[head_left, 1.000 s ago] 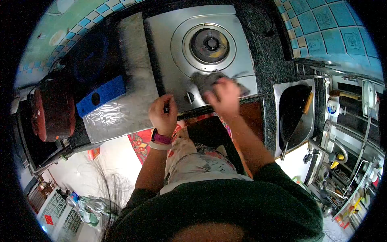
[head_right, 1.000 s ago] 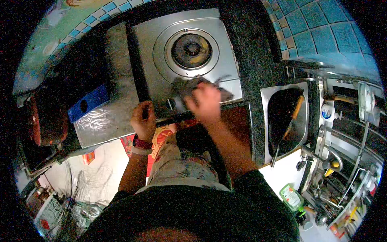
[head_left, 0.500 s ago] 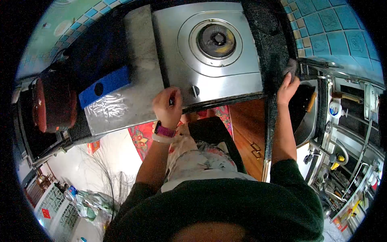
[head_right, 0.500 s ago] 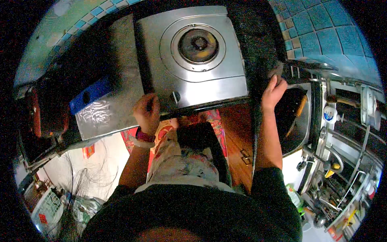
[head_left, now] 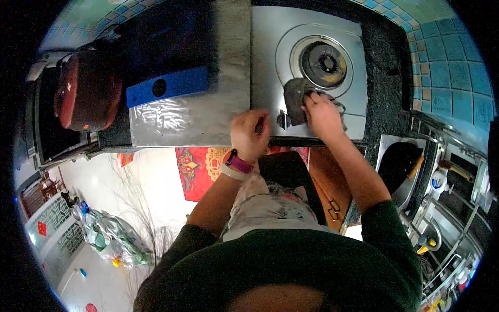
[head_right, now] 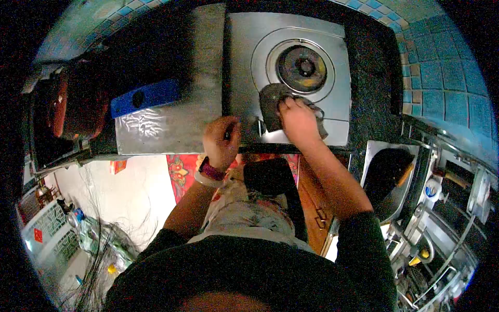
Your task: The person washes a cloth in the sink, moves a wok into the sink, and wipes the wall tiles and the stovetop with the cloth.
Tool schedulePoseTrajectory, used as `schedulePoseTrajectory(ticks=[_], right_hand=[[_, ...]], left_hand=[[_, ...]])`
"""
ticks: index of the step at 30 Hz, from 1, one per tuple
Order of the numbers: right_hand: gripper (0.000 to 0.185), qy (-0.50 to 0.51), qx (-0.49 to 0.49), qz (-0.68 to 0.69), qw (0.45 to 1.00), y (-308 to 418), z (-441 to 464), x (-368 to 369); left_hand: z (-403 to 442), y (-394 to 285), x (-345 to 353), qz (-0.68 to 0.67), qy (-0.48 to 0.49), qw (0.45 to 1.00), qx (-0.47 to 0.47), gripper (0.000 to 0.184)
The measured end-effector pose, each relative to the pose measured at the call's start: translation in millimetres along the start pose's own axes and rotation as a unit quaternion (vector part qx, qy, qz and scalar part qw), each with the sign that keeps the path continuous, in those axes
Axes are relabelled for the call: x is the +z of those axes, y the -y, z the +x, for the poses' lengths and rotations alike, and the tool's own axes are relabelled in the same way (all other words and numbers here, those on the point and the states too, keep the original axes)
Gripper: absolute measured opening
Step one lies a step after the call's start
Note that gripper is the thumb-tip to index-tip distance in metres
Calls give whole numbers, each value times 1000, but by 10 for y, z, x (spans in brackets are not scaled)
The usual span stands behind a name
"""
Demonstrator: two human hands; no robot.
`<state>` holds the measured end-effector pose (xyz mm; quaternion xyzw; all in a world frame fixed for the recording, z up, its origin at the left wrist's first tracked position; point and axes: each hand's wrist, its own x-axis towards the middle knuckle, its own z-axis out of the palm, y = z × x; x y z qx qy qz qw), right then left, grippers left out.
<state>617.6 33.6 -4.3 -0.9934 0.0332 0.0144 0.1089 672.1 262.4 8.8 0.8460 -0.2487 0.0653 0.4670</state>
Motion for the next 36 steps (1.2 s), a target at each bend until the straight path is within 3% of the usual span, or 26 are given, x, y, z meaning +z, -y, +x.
schedulePoseTrajectory(ticks=[1,2,6,8,11,15,17,19,21,23,30,33,36], right_hand=[[20,30,-18,1,999,54,152,32],[14,-14,-23,10,1000,120,275,61],[16,24,-7,18,1000,291,889,76],[18,47,54,21,997,343,1187,64],[22,-9,171,45,984,310,1721,13],[32,-15,228,59,972,141,2001,-36],[36,-22,215,57,975,114,1871,-37],[33,40,68,0,997,132,1616,-84],[37,106,-15,-22,994,221,1232,-105],[34,79,-95,-76,989,325,873,-347],[29,92,-138,-91,982,135,859,-237],[24,38,-134,-14,990,135,989,-241],[18,-96,-57,5,994,121,1315,50]], left_hand=[[0,16,-5,3,-2,1000,-2,17],[4,23,9,15,-18,1000,18,16],[14,-25,-1,14,-21,1000,6,15],[8,-25,-7,16,-13,1000,-3,15],[5,17,-6,16,0,1000,-12,15],[-39,33,-39,7,2,1000,-3,16],[-26,11,-39,-1,-7,1000,5,16],[-26,0,-48,-7,10,1000,-25,17],[-39,21,-28,-5,-5,1000,-10,17],[-30,23,-37,0,-20,1000,4,17],[25,-8,-54,-10,-12,1000,16,13],[20,-1,-19,-8,-7,1000,8,13],[13,2,-8,-4,-5,1000,8,14]])
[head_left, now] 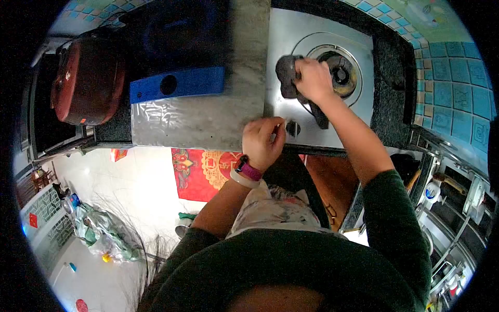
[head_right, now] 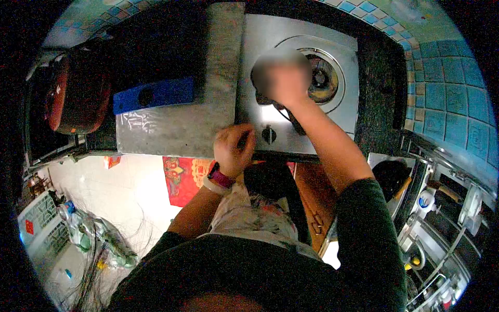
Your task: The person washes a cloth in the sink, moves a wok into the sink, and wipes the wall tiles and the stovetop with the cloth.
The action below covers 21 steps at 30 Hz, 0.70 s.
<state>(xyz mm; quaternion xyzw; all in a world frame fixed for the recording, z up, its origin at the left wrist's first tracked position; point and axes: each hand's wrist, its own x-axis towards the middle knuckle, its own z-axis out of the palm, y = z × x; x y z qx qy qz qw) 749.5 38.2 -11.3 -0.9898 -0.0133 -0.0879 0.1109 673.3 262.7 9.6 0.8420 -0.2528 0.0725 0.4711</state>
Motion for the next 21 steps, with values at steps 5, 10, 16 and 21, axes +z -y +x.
schedulePoseTrajectory(ticks=[5,10,16,21], right_hand=[[31,36,198,-45,979,-47,756,-149],[31,6,154,-78,985,-182,759,-30],[26,188,-115,-43,975,17,-227,-205],[21,264,-198,-72,941,-111,-566,-514]], left_hand=[[-11,21,-14,11,7,1000,6,14],[-11,20,5,10,0,1000,11,14],[-41,27,-18,18,17,1000,0,16],[-46,16,-19,11,24,1000,-13,17]])
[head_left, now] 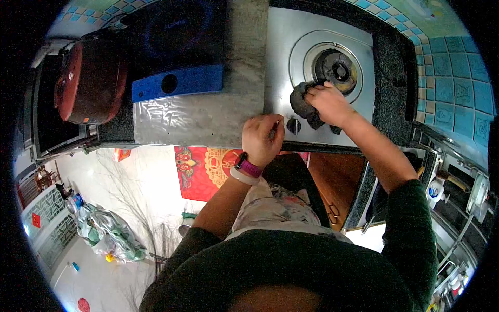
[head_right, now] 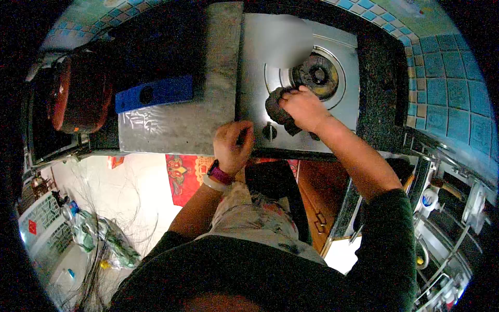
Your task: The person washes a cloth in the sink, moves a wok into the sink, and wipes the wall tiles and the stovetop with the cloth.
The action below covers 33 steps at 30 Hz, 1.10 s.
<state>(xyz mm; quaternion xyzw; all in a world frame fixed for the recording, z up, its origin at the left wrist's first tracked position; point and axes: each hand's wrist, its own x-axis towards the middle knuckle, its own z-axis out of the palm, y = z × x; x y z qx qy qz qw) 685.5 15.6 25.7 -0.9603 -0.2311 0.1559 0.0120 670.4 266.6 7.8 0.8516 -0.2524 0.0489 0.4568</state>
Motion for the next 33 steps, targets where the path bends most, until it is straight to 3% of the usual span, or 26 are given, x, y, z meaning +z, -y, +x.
schedulePoseTrajectory(ticks=[3,6,10,12,15,17,18,20,21,26,28,33], right_hand=[[23,-30,-4,5,1000,26,88,5],[25,-119,80,90,986,19,395,-7],[25,-229,268,31,935,-204,1074,25],[25,-176,342,97,918,-419,1246,-239],[24,-171,360,97,912,-511,1271,-247],[19,-72,301,52,949,-326,1128,-193],[17,-62,220,27,973,-175,988,-58],[15,-162,73,-13,984,23,572,159],[19,-107,64,19,992,56,416,100],[30,-46,52,59,996,19,360,-2],[36,-101,138,57,984,8,535,1],[27,-108,379,93,914,-399,1250,-187]], left_hand=[[33,-13,5,3,-16,1000,10,15],[59,-19,23,0,-28,999,16,14],[52,-44,13,0,-15,1000,9,15],[-6,4,33,4,-12,1000,10,16],[-14,8,14,8,-15,1000,11,17],[23,-15,25,4,-20,1000,17,16],[30,-14,25,0,-17,1000,7,17],[-2,-13,17,-7,-11,1000,-5,17],[-12,2,18,2,-12,1000,-1,16],[22,-32,2,6,-12,1000,-10,14],[20,-59,8,16,-3,1000,-16,15],[-13,-2,25,16,3,1000,3,17]])
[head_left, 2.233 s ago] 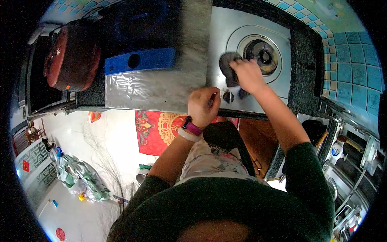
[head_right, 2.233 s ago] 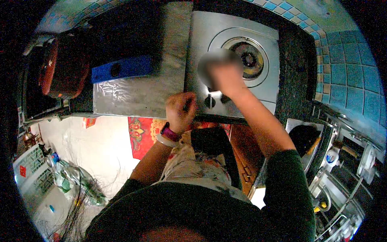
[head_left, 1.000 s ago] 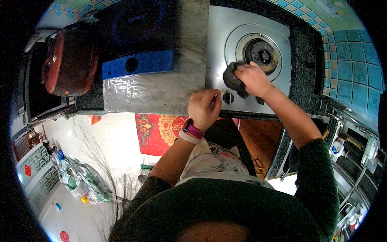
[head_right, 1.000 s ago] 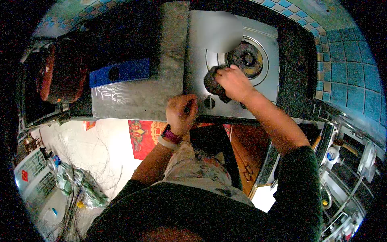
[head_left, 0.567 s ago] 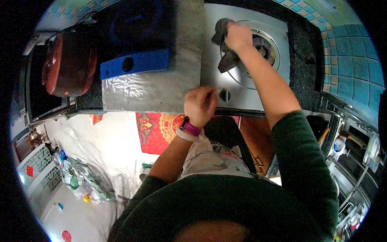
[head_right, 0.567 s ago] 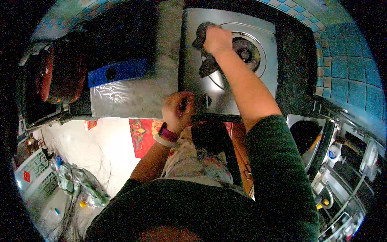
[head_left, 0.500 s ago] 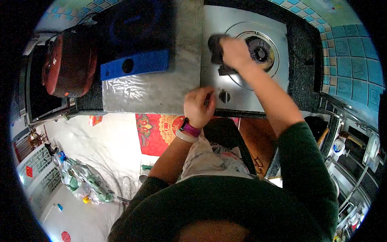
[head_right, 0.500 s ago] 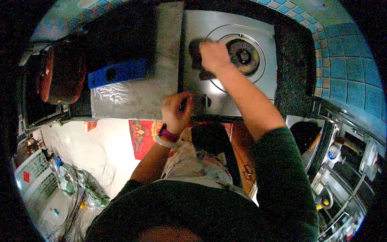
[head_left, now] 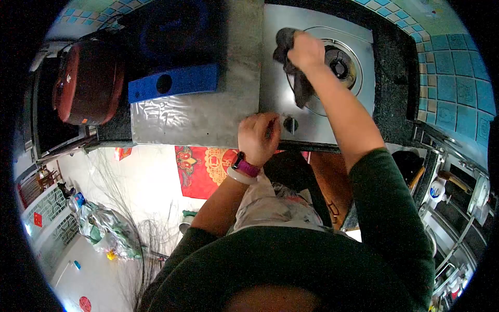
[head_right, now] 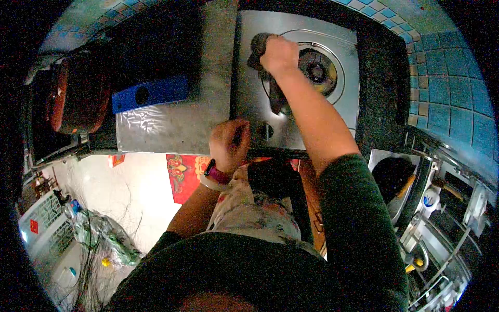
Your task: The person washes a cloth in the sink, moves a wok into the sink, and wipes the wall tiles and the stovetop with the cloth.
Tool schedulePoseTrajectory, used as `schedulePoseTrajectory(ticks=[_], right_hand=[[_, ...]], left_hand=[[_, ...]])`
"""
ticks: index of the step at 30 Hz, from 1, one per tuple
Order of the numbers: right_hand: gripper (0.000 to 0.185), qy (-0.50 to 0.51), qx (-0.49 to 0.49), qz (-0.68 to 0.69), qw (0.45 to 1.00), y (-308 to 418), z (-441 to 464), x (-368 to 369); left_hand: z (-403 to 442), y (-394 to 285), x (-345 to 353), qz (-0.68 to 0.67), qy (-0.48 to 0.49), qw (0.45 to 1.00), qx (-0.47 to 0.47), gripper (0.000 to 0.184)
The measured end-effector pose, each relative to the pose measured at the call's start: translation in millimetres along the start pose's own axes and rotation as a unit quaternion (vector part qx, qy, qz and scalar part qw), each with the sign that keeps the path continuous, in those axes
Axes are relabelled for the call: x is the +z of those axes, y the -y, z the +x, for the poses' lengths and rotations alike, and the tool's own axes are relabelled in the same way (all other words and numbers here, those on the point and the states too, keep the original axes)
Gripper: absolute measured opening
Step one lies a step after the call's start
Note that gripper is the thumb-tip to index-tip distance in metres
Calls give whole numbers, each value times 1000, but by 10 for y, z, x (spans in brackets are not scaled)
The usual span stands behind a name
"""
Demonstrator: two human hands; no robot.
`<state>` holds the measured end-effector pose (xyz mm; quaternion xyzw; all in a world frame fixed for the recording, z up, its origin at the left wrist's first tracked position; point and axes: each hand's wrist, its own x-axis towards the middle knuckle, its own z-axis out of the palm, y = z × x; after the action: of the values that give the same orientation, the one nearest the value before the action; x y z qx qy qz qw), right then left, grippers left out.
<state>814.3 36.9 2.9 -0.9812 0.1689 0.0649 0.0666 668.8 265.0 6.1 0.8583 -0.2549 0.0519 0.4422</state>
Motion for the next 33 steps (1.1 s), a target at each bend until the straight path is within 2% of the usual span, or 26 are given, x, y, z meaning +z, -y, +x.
schedulePoseTrajectory(ticks=[5,9,11,13,14,17,19,21,22,27,29,30,32,33], right_hand=[[23,8,-16,3,1000,-88,-46,-16],[18,16,-271,-50,961,-223,-778,184],[16,37,-322,-90,942,-471,-1156,119],[14,82,-320,-155,931,-725,-1360,58],[13,53,-322,-160,932,-804,-1412,30],[13,67,-362,-148,918,-772,-1377,-41],[16,41,-375,-142,915,-650,-1320,-62],[20,39,-339,-90,936,-459,-1213,-56],[23,-9,-319,-58,946,-370,-1119,24],[27,4,-103,-55,993,53,-257,-6],[30,26,-2,-17,1000,17,132,-103],[30,25,-1,-16,1000,-40,297,-130],[38,29,87,8,996,-243,547,-177],[38,29,87,7,996,-363,616,-208]], left_hand=[[59,-62,-1,-19,-45,998,36,15],[40,-83,-25,-16,-20,1000,-5,14],[54,-71,-34,-13,-11,1000,-12,14],[46,-57,-17,-6,-23,1000,-3,15],[44,-49,-9,-7,-24,1000,-3,15],[27,-33,4,-21,-29,999,-7,15],[24,-25,0,-2,-24,1000,5,15],[35,-25,3,-8,-26,1000,3,15],[32,-27,1,-11,-24,1000,-1,15],[36,-47,-16,-2,-31,1000,4,15],[53,-42,-24,6,-39,999,10,15],[48,-27,-19,0,-41,999,12,15],[26,-33,-11,-8,-44,999,13,15],[14,-41,-14,-2,-45,999,8,15]])
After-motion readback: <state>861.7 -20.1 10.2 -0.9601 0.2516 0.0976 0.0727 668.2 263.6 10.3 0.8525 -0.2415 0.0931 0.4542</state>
